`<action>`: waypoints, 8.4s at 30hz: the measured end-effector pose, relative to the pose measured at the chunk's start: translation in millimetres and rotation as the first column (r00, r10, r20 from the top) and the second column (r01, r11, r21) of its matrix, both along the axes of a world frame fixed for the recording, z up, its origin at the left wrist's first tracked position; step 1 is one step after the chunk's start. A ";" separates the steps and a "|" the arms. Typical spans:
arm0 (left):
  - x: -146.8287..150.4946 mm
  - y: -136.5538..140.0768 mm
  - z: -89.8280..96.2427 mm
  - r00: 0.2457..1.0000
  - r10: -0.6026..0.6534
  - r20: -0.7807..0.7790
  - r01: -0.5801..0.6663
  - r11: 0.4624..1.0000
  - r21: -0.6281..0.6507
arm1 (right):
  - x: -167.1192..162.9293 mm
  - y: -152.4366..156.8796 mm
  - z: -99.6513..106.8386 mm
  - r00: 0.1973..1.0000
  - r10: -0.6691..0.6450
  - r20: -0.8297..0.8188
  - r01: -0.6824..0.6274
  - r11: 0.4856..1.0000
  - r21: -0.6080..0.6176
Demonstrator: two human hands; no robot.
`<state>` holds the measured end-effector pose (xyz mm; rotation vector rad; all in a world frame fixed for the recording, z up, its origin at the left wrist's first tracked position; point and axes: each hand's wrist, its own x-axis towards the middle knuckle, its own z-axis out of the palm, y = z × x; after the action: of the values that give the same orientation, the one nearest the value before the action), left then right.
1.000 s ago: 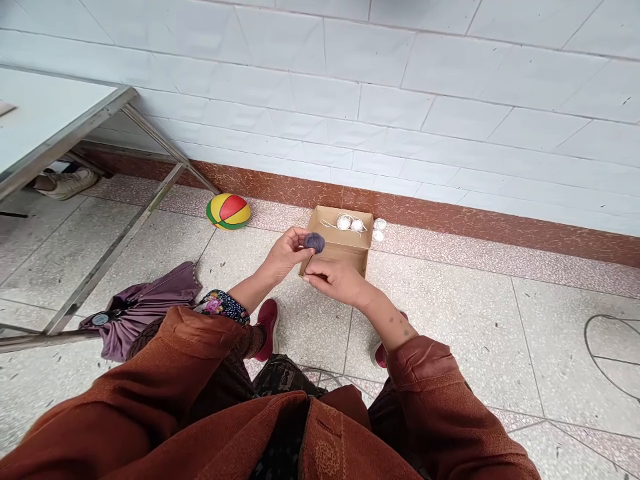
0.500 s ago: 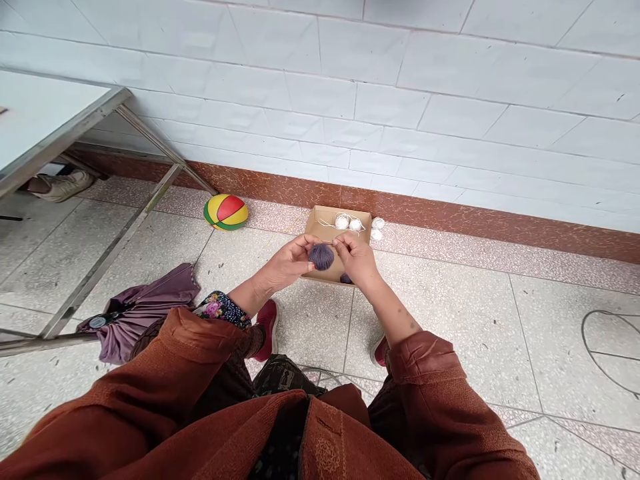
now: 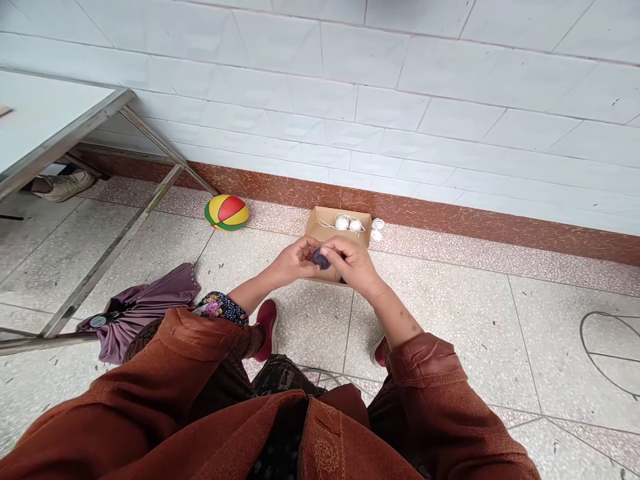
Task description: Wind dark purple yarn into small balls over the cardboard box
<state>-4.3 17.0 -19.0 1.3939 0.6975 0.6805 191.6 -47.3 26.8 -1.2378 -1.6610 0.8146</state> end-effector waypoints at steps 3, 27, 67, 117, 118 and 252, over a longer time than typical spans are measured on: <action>0.8 -7.6 4.8 0.990 -0.132 0.056 0.134 0.991 -0.018 | 8.7 5.2 -5.8 0.983 -0.179 0.045 0.178 0.984 0.015; -1.4 -5.6 7.5 0.970 -0.156 0.184 0.178 0.978 -0.110 | 8.4 9.3 -13.6 0.979 -0.185 -0.085 0.177 0.979 -0.102; 13.0 -26.2 16.6 0.987 0.017 0.160 0.010 0.985 -0.170 | -3.4 10.2 -27.9 0.950 -0.301 0.081 0.293 0.951 0.095; 1.6 0.6 10.3 0.925 0.300 0.233 -0.223 0.926 -0.304 | -10.5 3.0 -37.2 0.977 0.051 0.207 -0.051 0.999 -0.005; 1.4 2.3 8.3 0.928 0.321 0.189 -0.265 0.925 -0.273 | -11.3 1.7 -34.6 0.974 0.097 0.204 -0.100 0.995 0.006; -5.2 1.9 8.6 0.951 0.292 -0.099 -0.274 0.948 0.160 | -5.3 0.4 -26.1 0.963 0.203 0.177 -0.199 0.979 -0.045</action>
<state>-9.5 18.8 -10.4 1.4918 0.9742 0.8919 186.3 -46.9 0.7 -1.2039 -1.9535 0.8696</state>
